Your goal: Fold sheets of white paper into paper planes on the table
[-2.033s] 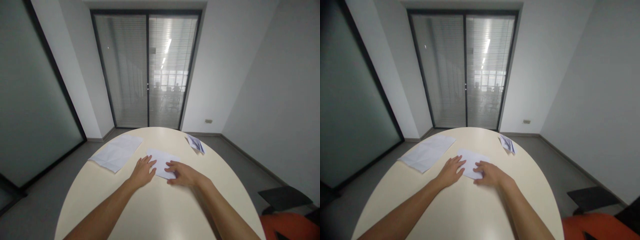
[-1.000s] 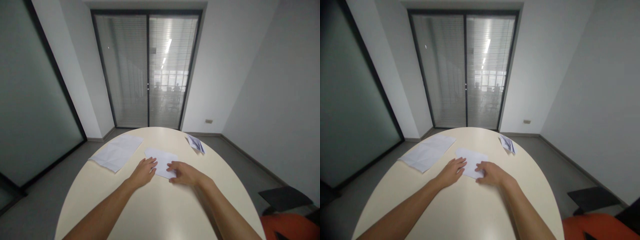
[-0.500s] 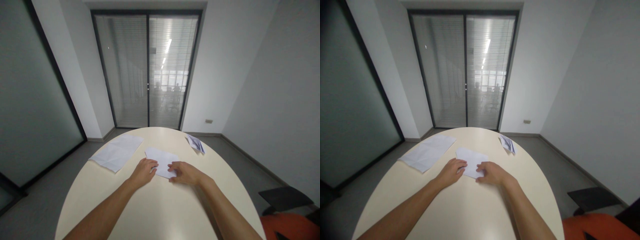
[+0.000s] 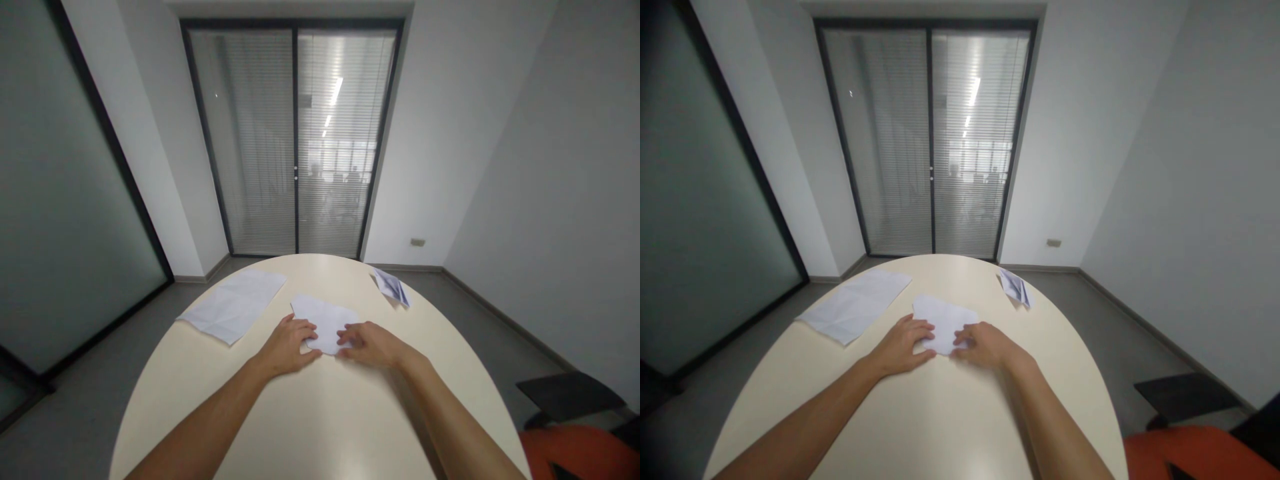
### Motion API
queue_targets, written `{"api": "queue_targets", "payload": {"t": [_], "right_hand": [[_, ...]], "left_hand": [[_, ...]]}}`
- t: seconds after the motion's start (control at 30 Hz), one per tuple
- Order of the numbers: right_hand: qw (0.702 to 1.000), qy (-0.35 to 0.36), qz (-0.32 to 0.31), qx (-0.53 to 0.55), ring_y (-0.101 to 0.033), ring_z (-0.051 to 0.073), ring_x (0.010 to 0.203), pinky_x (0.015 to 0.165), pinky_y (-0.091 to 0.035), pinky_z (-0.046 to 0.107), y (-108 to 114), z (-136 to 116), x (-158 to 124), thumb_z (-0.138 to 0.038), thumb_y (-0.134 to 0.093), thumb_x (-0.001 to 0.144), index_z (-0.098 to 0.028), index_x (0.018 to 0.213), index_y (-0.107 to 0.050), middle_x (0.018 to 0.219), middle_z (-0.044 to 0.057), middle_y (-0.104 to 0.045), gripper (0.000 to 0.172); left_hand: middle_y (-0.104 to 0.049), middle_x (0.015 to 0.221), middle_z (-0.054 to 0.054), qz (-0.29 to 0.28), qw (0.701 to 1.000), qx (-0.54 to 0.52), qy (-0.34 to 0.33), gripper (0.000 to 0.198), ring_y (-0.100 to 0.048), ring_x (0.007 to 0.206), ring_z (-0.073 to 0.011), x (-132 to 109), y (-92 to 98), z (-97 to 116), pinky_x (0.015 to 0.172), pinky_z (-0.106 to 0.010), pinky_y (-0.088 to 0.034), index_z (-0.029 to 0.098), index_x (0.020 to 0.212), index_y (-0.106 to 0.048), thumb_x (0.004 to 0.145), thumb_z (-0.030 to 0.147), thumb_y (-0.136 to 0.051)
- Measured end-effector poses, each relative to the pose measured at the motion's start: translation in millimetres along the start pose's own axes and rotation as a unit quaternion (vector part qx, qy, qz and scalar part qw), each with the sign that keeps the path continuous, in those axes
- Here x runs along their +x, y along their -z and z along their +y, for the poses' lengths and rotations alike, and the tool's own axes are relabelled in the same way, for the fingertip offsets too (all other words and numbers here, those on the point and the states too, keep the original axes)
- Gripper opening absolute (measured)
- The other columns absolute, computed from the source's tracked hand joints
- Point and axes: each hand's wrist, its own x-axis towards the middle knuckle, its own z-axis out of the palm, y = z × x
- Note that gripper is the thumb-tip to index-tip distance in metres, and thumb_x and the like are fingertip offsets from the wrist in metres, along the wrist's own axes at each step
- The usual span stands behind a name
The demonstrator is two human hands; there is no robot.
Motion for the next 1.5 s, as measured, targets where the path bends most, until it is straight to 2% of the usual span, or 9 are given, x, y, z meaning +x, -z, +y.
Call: {"api": "queue_targets", "payload": {"t": [0.17, 0.37, 0.53, 0.63, 0.87, 1.1, 1.23, 1.37, 1.5], "right_hand": [[1.0, -0.005, 0.019, 0.003, -0.068, 0.027, 0.098, 0.086, -0.047, 0.033, -0.8, -4.7, 1.3, -0.045, -0.053, 0.091, -0.02, 0.106, -0.076, 0.11, 0.01, -0.075, 0.037], [0.998, -0.036, 0.045, -0.024, -0.057, 0.018, 0.066, 0.063, -0.037, 0.027, -1.8, -8.4, 2.8, -0.047, -0.042, 0.098, -0.017, 0.08, -0.071, 0.076, 0.007, -0.071, 0.045], [0.998, -0.045, 0.046, -0.019, -0.053, 0.016, 0.064, 0.06, -0.033, 0.026, 0.2, -12.1, 2.3, -0.052, -0.035, 0.101, -0.018, 0.076, -0.065, 0.071, 0.004, -0.066, 0.051], [0.998, -0.041, 0.05, -0.026, -0.052, 0.015, 0.064, 0.058, -0.03, 0.025, 0.3, -11.4, 1.5, -0.054, -0.042, 0.098, -0.019, 0.081, -0.064, 0.072, 0.003, -0.064, 0.044], [0.995, -0.023, 0.066, -0.072, -0.051, 0.015, 0.061, 0.06, -0.031, 0.025, -6.0, -0.3, 6.6, -0.039, -0.041, 0.101, -0.019, 0.075, -0.058, 0.069, 0.003, -0.063, 0.037], [0.989, -0.038, 0.115, -0.088, -0.063, 0.02, 0.077, 0.068, -0.038, 0.027, -13.5, 4.1, 13.8, -0.033, -0.041, 0.101, -0.018, 0.095, -0.063, 0.088, 0.009, -0.071, 0.027], [0.989, -0.032, 0.123, -0.07, -0.066, 0.023, 0.091, 0.078, -0.044, 0.029, -19.9, 11.5, 18.0, -0.032, -0.038, 0.101, -0.018, 0.11, -0.065, 0.104, 0.013, -0.072, 0.032], [0.986, -0.045, 0.148, -0.055, -0.066, 0.024, 0.102, 0.086, -0.046, 0.032, -26.8, 14.8, 21.0, -0.031, -0.039, 0.1, -0.019, 0.136, -0.052, 0.116, 0.014, -0.07, 0.04], [0.983, -0.06, 0.166, -0.051, -0.067, 0.023, 0.097, 0.082, -0.048, 0.032, -30.6, 10.3, 21.4, -0.03, -0.038, 0.1, -0.018, 0.143, -0.041, 0.114, 0.013, -0.07, 0.044]], "left_hand": [[-0.072, 0.12, -0.004, 0.007, 1.0, -0.005, -0.002, 0.018, -0.062, 0.119, -0.0249, 1.0, -5.1, -4.5, 0.109, -0.049, -0.036, 0.025, 0.102, -0.072, 0.088, 0.035, -0.069], [-0.075, 0.111, -0.003, 0.014, 1.0, -0.006, -0.027, 0.012, -0.066, 0.107, -0.0205, 4.3, -2.9, -1.4, 0.104, -0.041, -0.041, 0.023, 0.098, -0.073, 0.092, 0.026, -0.062], [-0.075, 0.108, -0.004, 0.018, 1.0, -0.001, -0.008, 0.016, -0.067, 0.101, -0.0214, 4.7, -0.2, 2.3, 0.096, -0.037, -0.046, 0.021, 0.098, -0.072, 0.094, 0.025, -0.057], [-0.075, 0.107, -0.003, 0.016, 1.0, -0.003, 0.005, 0.016, -0.067, 0.1, -0.0214, 4.7, -0.4, 2.3, 0.094, -0.036, -0.046, 0.02, 0.098, -0.071, 0.094, 0.024, -0.056], [-0.073, 0.097, -0.004, 0.002, 1.0, 0.002, 0.018, 0.014, -0.066, 0.091, -0.0194, 5.8, 1.5, 3.7, 0.085, -0.03, -0.047, 0.02, 0.091, -0.069, 0.092, 0.023, -0.055], [-0.072, 0.095, -0.004, -0.001, 0.999, -0.007, 0.036, 0.016, -0.066, 0.091, -0.0193, 5.3, 3.1, 5.4, 0.084, -0.029, -0.048, 0.02, 0.092, -0.069, 0.091, 0.023, -0.054], [-0.073, 0.104, -0.003, 0.01, 0.998, -0.03, 0.054, 0.023, -0.066, 0.097, -0.0195, 4.4, -0.2, 2.6, 0.09, -0.03, -0.048, 0.022, 0.11, -0.067, 0.09, 0.023, -0.055], [-0.072, 0.11, -0.002, 0.009, 0.998, -0.042, 0.051, 0.036, -0.066, 0.1, -0.0191, 3.7, -2.3, 0.3, 0.093, -0.031, -0.048, 0.024, 0.125, -0.062, 0.09, 0.021, -0.055], [-0.071, 0.113, -0.003, 0.005, 0.999, -0.036, 0.032, 0.036, -0.065, 0.103, -0.0197, 3.5, -2.4, -1.1, 0.096, -0.032, -0.049, 0.025, 0.126, -0.063, 0.092, 0.02, -0.053]]}}
